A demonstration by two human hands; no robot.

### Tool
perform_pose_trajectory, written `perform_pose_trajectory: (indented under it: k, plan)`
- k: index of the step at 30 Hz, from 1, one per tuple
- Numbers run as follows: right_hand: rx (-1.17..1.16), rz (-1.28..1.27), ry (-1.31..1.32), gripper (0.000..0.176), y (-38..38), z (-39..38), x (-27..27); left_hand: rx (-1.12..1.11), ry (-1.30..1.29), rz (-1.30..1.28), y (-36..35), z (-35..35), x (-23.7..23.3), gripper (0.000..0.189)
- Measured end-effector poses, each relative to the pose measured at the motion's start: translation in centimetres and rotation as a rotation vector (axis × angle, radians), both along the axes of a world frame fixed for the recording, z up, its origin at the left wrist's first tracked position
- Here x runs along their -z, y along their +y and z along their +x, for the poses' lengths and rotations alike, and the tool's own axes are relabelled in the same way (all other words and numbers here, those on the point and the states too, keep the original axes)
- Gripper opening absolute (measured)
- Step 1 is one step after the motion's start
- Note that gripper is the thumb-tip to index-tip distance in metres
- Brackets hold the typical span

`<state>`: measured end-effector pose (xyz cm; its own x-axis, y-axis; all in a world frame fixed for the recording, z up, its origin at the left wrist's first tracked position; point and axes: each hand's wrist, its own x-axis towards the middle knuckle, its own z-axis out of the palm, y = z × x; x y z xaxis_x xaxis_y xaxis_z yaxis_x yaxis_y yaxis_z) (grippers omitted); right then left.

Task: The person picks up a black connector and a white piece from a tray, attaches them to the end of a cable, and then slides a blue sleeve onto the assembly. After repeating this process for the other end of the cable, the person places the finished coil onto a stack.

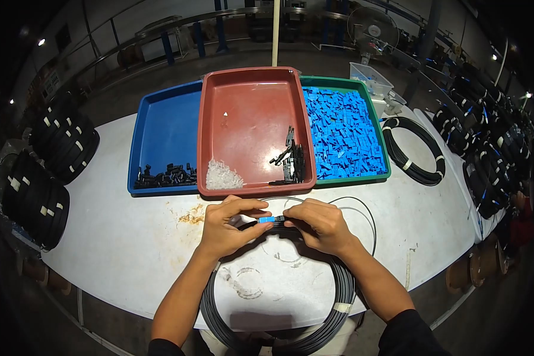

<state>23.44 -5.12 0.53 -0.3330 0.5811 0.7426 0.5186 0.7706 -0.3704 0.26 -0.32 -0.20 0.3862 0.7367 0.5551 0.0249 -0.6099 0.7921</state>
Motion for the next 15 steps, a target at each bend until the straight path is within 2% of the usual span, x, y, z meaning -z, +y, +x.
perform_pose_trajectory:
  k: [4,6,9,15]
  plan:
    - [-0.005,-0.03,0.027,0.023,-0.31,-0.14,-0.38,0.035,0.008,0.017,-0.15,-0.03,-0.45,0.043]
    - [-0.01,-0.053,0.037,0.022,-0.25,-0.14,-0.36,0.014,0.12,0.056,-0.16,-0.19,-0.64,0.049]
    - [-0.063,-0.055,0.075,0.021,-0.13,-0.09,-0.17,0.064,0.048,0.002,-0.25,0.2,-0.72,0.053]
    - [-0.072,-0.034,0.015,0.021,-0.08,0.05,-0.06,0.103,0.068,-0.029,-0.2,0.32,-0.7,0.057]
